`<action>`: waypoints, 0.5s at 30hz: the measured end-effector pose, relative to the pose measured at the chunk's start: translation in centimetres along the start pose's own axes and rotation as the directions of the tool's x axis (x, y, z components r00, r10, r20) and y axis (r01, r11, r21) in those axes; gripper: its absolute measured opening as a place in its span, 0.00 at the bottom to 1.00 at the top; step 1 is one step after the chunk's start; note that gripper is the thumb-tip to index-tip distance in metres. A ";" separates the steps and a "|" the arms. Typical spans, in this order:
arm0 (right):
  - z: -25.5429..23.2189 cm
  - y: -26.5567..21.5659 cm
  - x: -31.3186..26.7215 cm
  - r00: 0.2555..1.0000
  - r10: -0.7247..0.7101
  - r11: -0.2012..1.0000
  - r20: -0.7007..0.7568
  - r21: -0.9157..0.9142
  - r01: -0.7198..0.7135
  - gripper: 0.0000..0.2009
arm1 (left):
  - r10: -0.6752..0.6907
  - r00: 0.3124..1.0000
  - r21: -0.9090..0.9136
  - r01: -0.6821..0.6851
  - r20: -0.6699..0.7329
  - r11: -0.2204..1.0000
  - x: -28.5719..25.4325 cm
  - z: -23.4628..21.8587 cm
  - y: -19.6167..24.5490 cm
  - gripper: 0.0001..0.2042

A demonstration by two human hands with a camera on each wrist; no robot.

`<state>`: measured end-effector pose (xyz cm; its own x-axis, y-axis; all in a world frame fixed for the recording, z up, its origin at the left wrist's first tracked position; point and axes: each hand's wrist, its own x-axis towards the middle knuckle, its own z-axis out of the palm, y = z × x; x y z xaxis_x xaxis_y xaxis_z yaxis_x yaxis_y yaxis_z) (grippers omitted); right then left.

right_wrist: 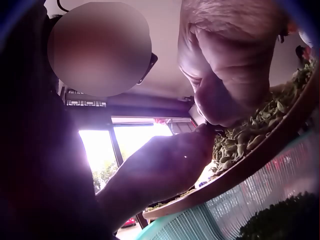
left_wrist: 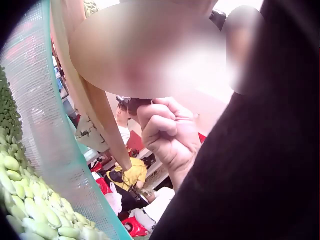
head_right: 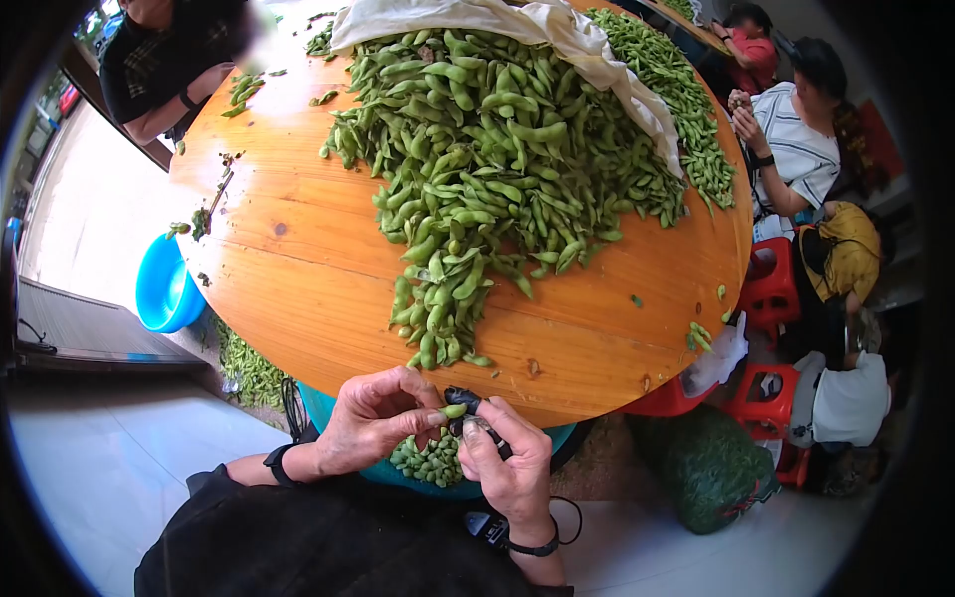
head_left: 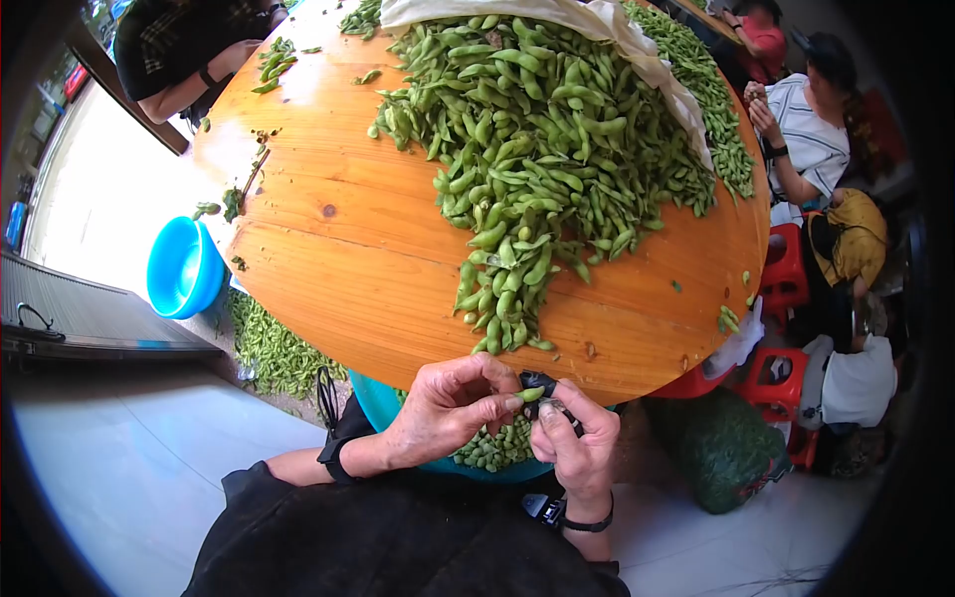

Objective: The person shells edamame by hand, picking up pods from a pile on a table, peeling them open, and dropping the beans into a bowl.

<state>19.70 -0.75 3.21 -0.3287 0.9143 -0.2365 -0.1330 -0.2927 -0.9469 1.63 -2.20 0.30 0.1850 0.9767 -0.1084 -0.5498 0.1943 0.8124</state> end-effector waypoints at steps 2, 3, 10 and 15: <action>0.0 -0.1 0.0 0.999 0.038 0.997 0.019 0.072 -0.039 0.11 | 0.028 0.999 0.041 -0.027 -0.017 0.999 0.0 0.1 -0.1 0.01; 0.0 0.0 0.1 0.999 0.038 0.997 0.021 0.073 -0.039 0.11 | 0.085 0.996 0.138 -0.082 -0.019 0.987 -0.1 0.2 -0.1 0.01; -1.4 0.7 0.3 0.994 -0.020 0.994 0.109 0.111 0.008 0.09 | -0.188 0.976 -0.206 0.207 0.110 0.956 0.4 -0.9 0.2 0.08; -1.1 0.8 0.2 0.995 0.017 0.975 0.100 0.217 -0.039 0.06 | -0.305 0.911 -0.432 0.402 0.279 0.807 0.5 -0.7 0.4 0.13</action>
<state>20.55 -0.54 2.19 -0.4231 0.8765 -0.2296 -0.3203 -0.3818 -0.8670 0.94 -1.52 0.19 0.5630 0.8052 -0.1864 -0.7213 0.5888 0.3648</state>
